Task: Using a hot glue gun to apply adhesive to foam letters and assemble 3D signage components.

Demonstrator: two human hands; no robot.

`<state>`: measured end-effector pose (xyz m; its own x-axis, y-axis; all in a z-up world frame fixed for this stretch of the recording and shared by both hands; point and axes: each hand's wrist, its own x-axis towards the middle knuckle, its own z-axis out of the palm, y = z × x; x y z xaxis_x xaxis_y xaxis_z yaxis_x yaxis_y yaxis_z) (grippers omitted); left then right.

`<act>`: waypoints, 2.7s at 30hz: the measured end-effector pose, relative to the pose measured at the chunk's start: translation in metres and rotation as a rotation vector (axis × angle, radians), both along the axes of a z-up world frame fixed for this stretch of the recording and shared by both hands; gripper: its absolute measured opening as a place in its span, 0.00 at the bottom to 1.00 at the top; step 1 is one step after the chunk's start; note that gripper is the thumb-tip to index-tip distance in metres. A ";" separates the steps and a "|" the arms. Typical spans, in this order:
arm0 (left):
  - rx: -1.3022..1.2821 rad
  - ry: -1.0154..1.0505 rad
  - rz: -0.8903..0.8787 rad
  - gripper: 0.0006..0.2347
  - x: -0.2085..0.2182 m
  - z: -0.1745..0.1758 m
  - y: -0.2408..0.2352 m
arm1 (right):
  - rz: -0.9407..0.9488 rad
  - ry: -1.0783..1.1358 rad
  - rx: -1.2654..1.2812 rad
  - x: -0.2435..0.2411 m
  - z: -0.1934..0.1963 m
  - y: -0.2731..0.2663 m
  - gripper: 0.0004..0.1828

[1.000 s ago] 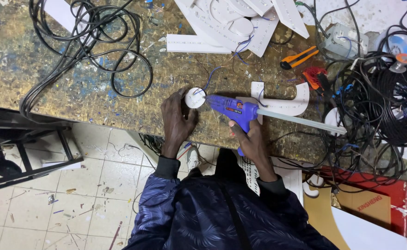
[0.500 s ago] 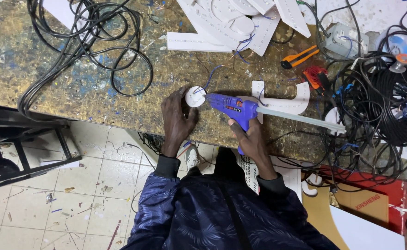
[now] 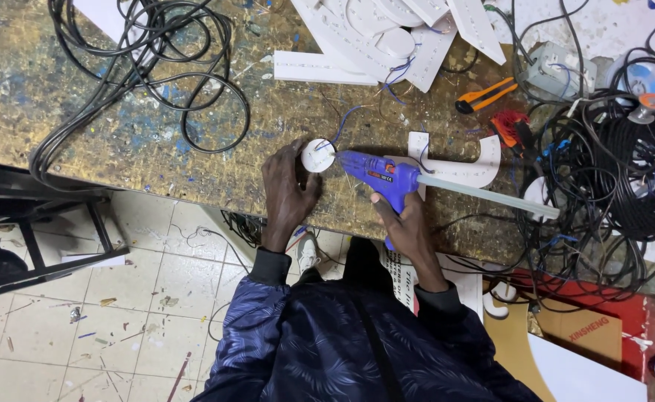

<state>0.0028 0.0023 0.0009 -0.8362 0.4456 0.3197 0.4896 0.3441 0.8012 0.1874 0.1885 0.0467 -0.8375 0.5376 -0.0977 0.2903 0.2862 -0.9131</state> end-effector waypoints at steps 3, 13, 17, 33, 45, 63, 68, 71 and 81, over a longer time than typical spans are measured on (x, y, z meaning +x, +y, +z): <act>0.004 -0.007 0.004 0.34 0.000 0.007 -0.001 | -0.015 0.014 -0.069 0.001 0.002 0.003 0.23; -0.011 -0.014 0.000 0.33 0.000 0.001 -0.001 | 0.021 -0.061 -0.017 -0.010 0.015 -0.005 0.25; -0.031 -0.001 -0.002 0.33 -0.001 -0.002 -0.003 | 0.082 -0.043 -0.040 -0.013 0.020 -0.012 0.24; -0.012 -0.005 0.003 0.33 -0.001 0.001 -0.001 | 0.043 -0.010 -0.136 -0.020 0.013 -0.024 0.17; -0.016 -0.018 -0.003 0.33 -0.001 -0.002 -0.001 | 0.041 -0.007 -0.093 -0.022 0.018 -0.021 0.17; -0.033 0.018 -0.008 0.34 -0.001 -0.001 -0.003 | 0.010 -0.019 -0.128 -0.019 0.008 -0.019 0.19; -0.016 0.005 -0.014 0.33 -0.002 -0.002 -0.003 | 0.008 0.029 -0.032 -0.015 0.014 -0.025 0.19; -0.006 0.013 -0.024 0.33 -0.003 0.000 -0.002 | -0.014 0.027 0.017 -0.009 0.011 -0.021 0.19; 0.018 0.045 -0.018 0.32 -0.003 -0.002 -0.005 | -0.088 0.254 -0.065 -0.005 0.030 -0.007 0.13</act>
<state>-0.0004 -0.0029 -0.0009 -0.8124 0.4543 0.3655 0.5317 0.3201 0.7841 0.1823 0.1814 0.0763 -0.7899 0.6089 0.0730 0.0707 0.2087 -0.9754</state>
